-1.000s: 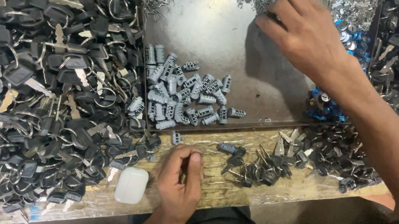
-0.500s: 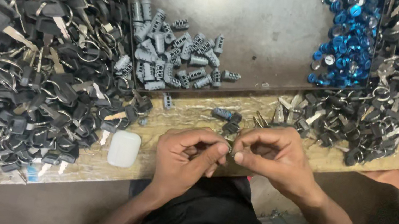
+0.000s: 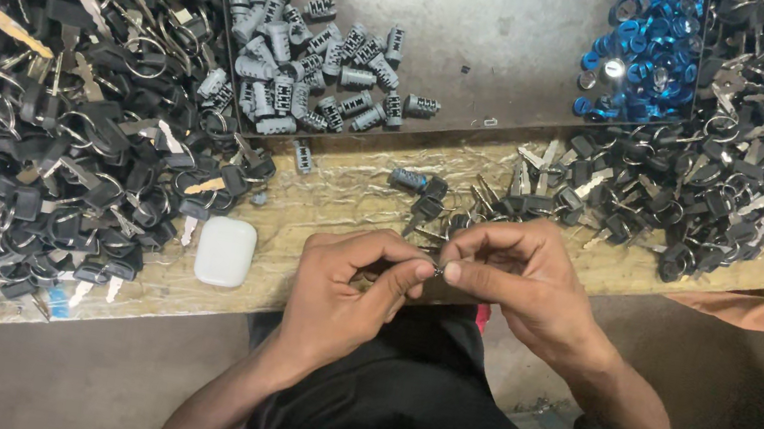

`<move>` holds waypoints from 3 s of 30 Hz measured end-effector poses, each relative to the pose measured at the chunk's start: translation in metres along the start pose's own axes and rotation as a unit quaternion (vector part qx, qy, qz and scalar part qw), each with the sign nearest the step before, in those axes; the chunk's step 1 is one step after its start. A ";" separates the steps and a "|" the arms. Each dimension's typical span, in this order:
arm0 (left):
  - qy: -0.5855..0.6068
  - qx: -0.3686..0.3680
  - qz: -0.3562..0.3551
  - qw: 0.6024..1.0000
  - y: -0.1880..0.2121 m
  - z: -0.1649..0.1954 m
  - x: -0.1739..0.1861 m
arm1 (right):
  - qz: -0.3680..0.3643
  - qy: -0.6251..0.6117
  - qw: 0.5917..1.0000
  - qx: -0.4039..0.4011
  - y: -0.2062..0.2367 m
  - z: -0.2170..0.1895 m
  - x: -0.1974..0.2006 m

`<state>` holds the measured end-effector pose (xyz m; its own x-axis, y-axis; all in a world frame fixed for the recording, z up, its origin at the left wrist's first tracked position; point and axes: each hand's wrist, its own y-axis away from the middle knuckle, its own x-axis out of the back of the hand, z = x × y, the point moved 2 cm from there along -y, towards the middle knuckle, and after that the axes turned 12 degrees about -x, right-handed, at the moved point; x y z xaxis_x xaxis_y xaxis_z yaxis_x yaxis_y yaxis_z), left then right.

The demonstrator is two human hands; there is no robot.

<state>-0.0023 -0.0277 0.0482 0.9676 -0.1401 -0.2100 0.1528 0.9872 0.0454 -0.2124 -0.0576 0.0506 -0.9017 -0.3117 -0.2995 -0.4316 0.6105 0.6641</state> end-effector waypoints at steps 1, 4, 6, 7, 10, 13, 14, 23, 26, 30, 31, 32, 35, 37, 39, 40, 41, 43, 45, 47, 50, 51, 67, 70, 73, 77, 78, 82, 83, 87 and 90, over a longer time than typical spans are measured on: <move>0.000 0.015 0.005 1.000 -0.001 -0.001 -0.001 | 0.009 0.010 1.000 0.004 0.000 0.000 -0.001; -0.095 -0.052 0.031 0.994 -0.001 0.003 -0.004 | 0.091 0.117 0.989 -0.024 0.000 -0.002 -0.007; -0.174 -0.127 0.044 0.975 -0.001 0.005 -0.006 | 0.135 0.227 0.962 0.069 -0.001 -0.011 -0.016; -0.207 -0.161 0.050 0.964 -0.002 0.004 -0.007 | 0.157 0.284 0.939 0.116 -0.002 -0.017 -0.019; -0.150 -0.046 0.054 0.986 -0.005 -0.014 -0.002 | 0.121 0.351 0.907 0.198 -0.009 -0.039 -0.020; 0.040 0.068 0.063 0.995 -0.009 -0.038 0.004 | 0.161 0.418 0.868 0.214 -0.022 -0.076 0.011; 0.113 0.088 0.071 0.987 -0.009 -0.044 0.004 | 0.218 0.456 0.832 0.229 -0.031 -0.090 0.026; -0.085 0.011 0.105 0.991 -0.006 -0.055 0.001 | 0.317 0.602 0.650 0.339 -0.150 -0.158 0.093; -0.081 -0.014 0.102 0.991 -0.008 -0.054 0.002 | 0.319 0.641 0.621 0.319 -0.158 -0.158 0.097; -0.073 0.002 0.106 0.992 -0.010 -0.054 0.001 | 0.319 0.651 0.617 0.306 -0.158 -0.157 0.103; -0.068 0.006 0.109 0.992 -0.010 -0.055 0.000 | 0.318 0.643 0.625 0.309 -0.158 -0.157 0.104; -0.064 0.010 0.110 0.992 -0.011 -0.055 0.000 | 0.310 0.648 0.620 0.317 -0.160 -0.159 0.104; -0.082 0.004 0.113 0.990 -0.011 -0.057 0.001 | 0.286 0.635 0.639 0.326 -0.167 -0.164 0.105; -0.075 0.000 0.119 0.990 -0.012 -0.059 0.002 | 0.267 0.598 0.686 0.317 -0.168 -0.166 0.107; -0.057 -0.007 0.131 0.990 -0.012 -0.060 0.002 | 0.290 0.568 0.697 0.329 -0.165 -0.167 0.107; -0.046 -0.016 0.133 0.990 -0.013 -0.061 0.002 | 0.301 0.554 0.700 0.336 -0.163 -0.167 0.106; -0.035 -0.022 0.137 0.990 -0.013 -0.062 0.002 | 0.324 0.548 0.695 0.336 -0.161 -0.166 0.105; -0.057 -0.035 0.149 0.987 -0.014 -0.063 0.001 | 0.369 0.529 0.688 0.333 -0.158 -0.164 0.101; -0.063 -0.041 0.150 0.986 -0.015 -0.064 0.002 | 0.393 0.544 0.680 0.296 -0.162 -0.162 0.093; -0.045 -0.040 0.154 0.986 -0.015 -0.066 0.002 | 0.412 0.556 0.666 0.278 -0.165 -0.164 0.085; -0.054 -0.050 0.153 0.985 -0.016 -0.067 0.003 | 0.423 0.565 0.650 0.281 -0.167 -0.168 0.073; -0.052 -0.048 0.155 0.985 -0.016 -0.068 0.003 | 0.424 0.564 0.652 0.278 -0.166 -0.169 0.070; -0.036 -0.042 0.145 0.988 -0.015 -0.068 0.003 | 0.291 0.600 0.675 0.318 -0.143 -0.162 0.060; -0.021 -0.033 0.142 0.989 -0.013 -0.066 0.002 | 0.264 0.559 0.744 0.253 -0.133 -0.162 0.079; -0.018 -0.022 0.140 0.990 -0.013 -0.063 0.001 | 0.283 0.609 0.653 0.351 -0.132 -0.164 0.090; -0.016 -0.009 0.135 0.991 -0.014 -0.060 0.000 | 0.310 0.617 0.644 0.329 -0.148 -0.156 0.097; -0.013 -0.009 0.133 0.991 -0.014 -0.059 0.000 | 0.312 0.620 0.634 0.341 -0.151 -0.153 0.097; -0.021 -0.003 0.128 0.992 -0.014 -0.056 0.001 | 0.301 0.611 0.654 0.328 -0.151 -0.148 0.095; -0.024 0.000 0.128 0.991 -0.014 -0.056 0.001 | 0.299 0.614 0.655 0.322 -0.148 -0.147 0.094; -0.045 -0.009 0.132 0.990 -0.014 -0.056 0.000 | 0.318 0.620 0.647 0.311 -0.143 -0.143 0.090; -0.051 -0.016 0.129 0.990 -0.014 -0.056 -0.001 | 0.311 0.633 0.625 0.334 -0.150 -0.143 0.090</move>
<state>-0.0164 -0.0370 -0.0070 0.9892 0.1112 -0.0952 -0.1064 0.9929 0.0541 -0.2249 -0.2816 0.0219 -0.3416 0.0700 0.9372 -0.3012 0.9365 -0.1797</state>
